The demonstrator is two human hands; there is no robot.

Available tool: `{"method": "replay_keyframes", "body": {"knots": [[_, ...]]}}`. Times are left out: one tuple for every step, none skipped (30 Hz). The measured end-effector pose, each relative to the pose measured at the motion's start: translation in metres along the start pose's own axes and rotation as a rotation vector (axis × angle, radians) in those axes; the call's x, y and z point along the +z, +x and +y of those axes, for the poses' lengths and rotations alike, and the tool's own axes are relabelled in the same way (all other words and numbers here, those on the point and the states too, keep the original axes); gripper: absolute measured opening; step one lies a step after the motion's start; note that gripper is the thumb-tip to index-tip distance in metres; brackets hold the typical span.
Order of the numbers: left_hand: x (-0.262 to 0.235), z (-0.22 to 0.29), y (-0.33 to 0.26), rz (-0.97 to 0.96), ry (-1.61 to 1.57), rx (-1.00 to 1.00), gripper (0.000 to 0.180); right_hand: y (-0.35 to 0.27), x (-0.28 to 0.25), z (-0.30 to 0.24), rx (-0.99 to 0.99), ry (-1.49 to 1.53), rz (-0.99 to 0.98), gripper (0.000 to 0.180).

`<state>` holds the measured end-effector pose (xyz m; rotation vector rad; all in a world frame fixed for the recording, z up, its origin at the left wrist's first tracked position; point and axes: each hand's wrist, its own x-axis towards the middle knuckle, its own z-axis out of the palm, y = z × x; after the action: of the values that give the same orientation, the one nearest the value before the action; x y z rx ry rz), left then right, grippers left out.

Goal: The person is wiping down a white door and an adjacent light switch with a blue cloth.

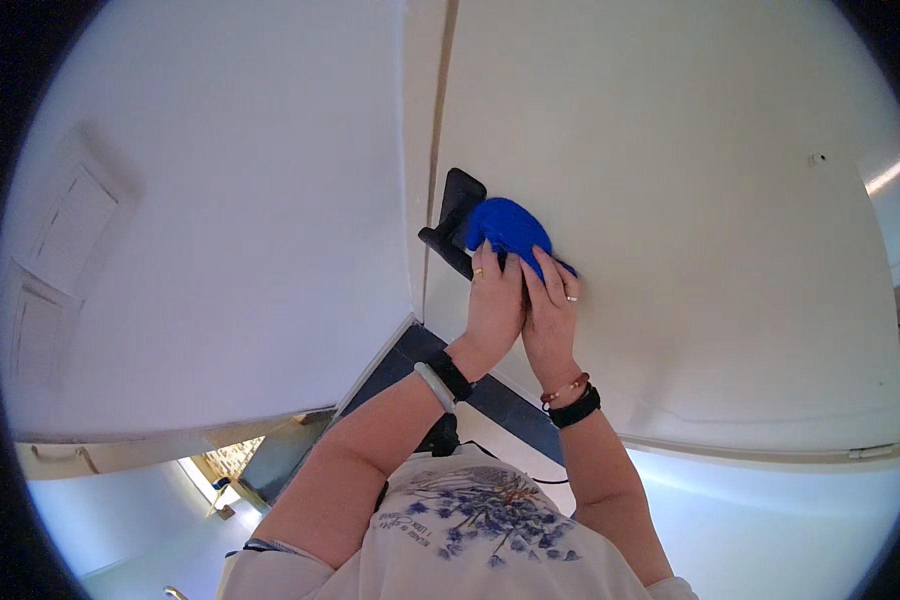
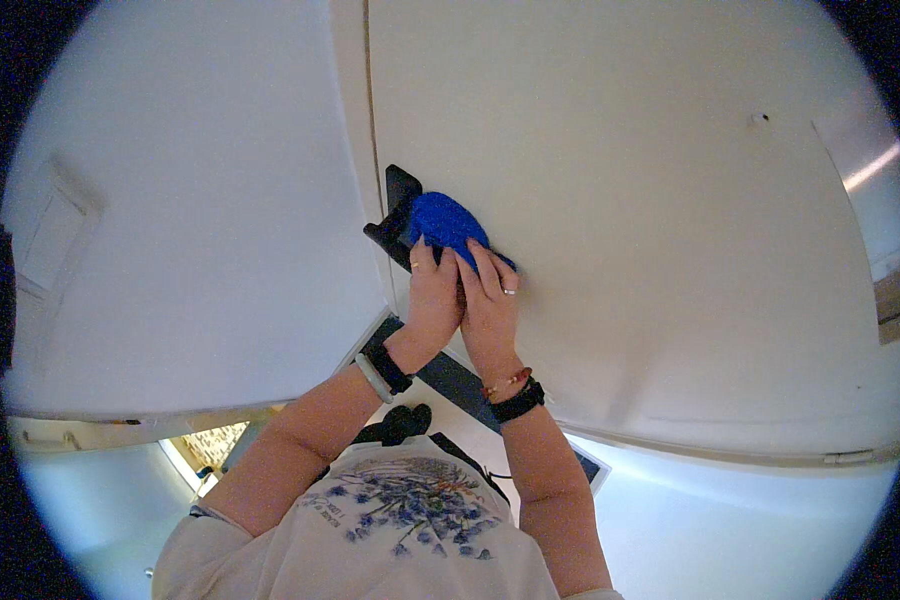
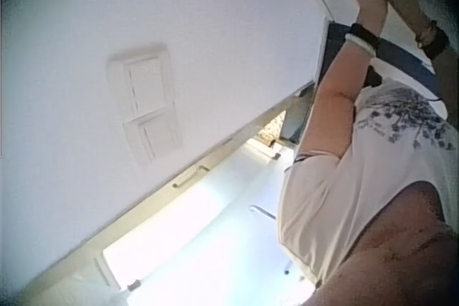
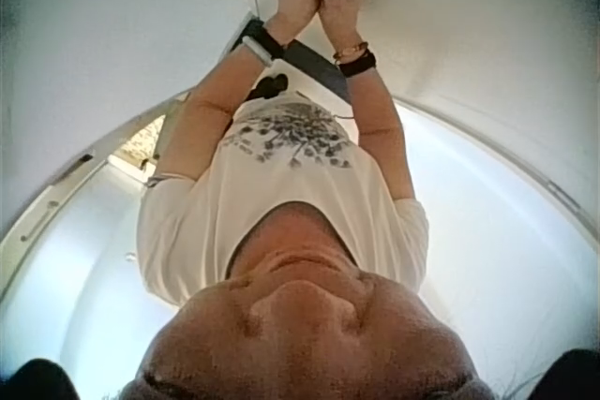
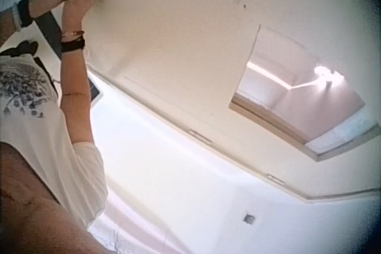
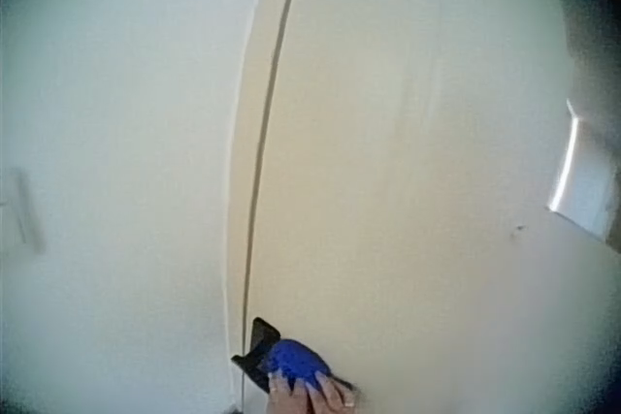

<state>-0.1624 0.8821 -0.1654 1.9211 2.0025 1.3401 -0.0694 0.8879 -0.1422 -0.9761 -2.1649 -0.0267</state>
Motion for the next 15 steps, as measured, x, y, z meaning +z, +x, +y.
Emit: {"method": "replay_keyframes", "body": {"knots": [[-0.003,0.002,-0.001,0.034,-0.215,-0.118,0.042,-0.002,0.000,-0.002,0.044,0.049,-0.018,0.042],[-0.003,0.000,-0.002,0.039,-0.210,-0.120,0.042,-0.003,0.001,-0.003,0.039,0.055,-0.019,0.042],[-0.005,-0.003,-0.001,0.077,-0.254,-0.100,0.046,-0.003,0.002,-0.005,0.082,0.120,-0.022,0.043],[-0.007,-0.006,0.000,0.115,-0.298,-0.080,0.050,-0.001,0.002,-0.007,0.125,0.185,-0.026,0.044],[-0.009,-0.010,0.002,0.123,-0.291,-0.082,0.050,0.002,0.003,-0.009,0.117,0.192,-0.026,0.044],[-0.014,-0.011,0.005,0.174,-0.277,-0.048,0.053,0.010,0.002,-0.013,0.097,0.190,-0.001,0.044],[-0.022,-0.010,0.010,0.222,-0.266,-0.014,0.056,0.018,0.000,-0.018,0.080,0.185,0.026,0.045],[-0.030,-0.011,0.015,0.222,-0.262,-0.014,0.056,0.030,-0.002,-0.023,0.080,0.188,0.026,0.045],[-0.041,-0.008,0.024,0.292,-0.186,-0.003,0.054,0.044,-0.005,-0.027,0.015,0.185,0.035,0.044],[-0.049,-0.009,0.033,0.365,-0.104,0.008,0.052,0.056,-0.004,-0.031,-0.053,0.187,0.044,0.044],[-0.048,-0.018,0.042,0.362,-0.104,0.010,0.052,0.067,0.002,-0.033,-0.050,0.187,0.046,0.044],[-0.042,-0.030,0.049,0.360,-0.096,-0.015,0.043,0.076,0.008,-0.036,-0.112,0.107,-0.002,0.043],[-0.038,-0.040,0.055,0.359,-0.086,-0.040,0.036,0.083,0.010,-0.039,-0.175,0.031,-0.049,0.041],[-0.031,-0.043,0.058,0.357,-0.219,-0.052,0.034,0.085,0.011,-0.040,-0.176,0.032,-0.050,0.041],[-0.030,-0.040,0.059,0.348,-0.226,-0.052,0.034,0.086,0.011,-0.038,-0.191,-0.012,-0.086,0.040]]}}
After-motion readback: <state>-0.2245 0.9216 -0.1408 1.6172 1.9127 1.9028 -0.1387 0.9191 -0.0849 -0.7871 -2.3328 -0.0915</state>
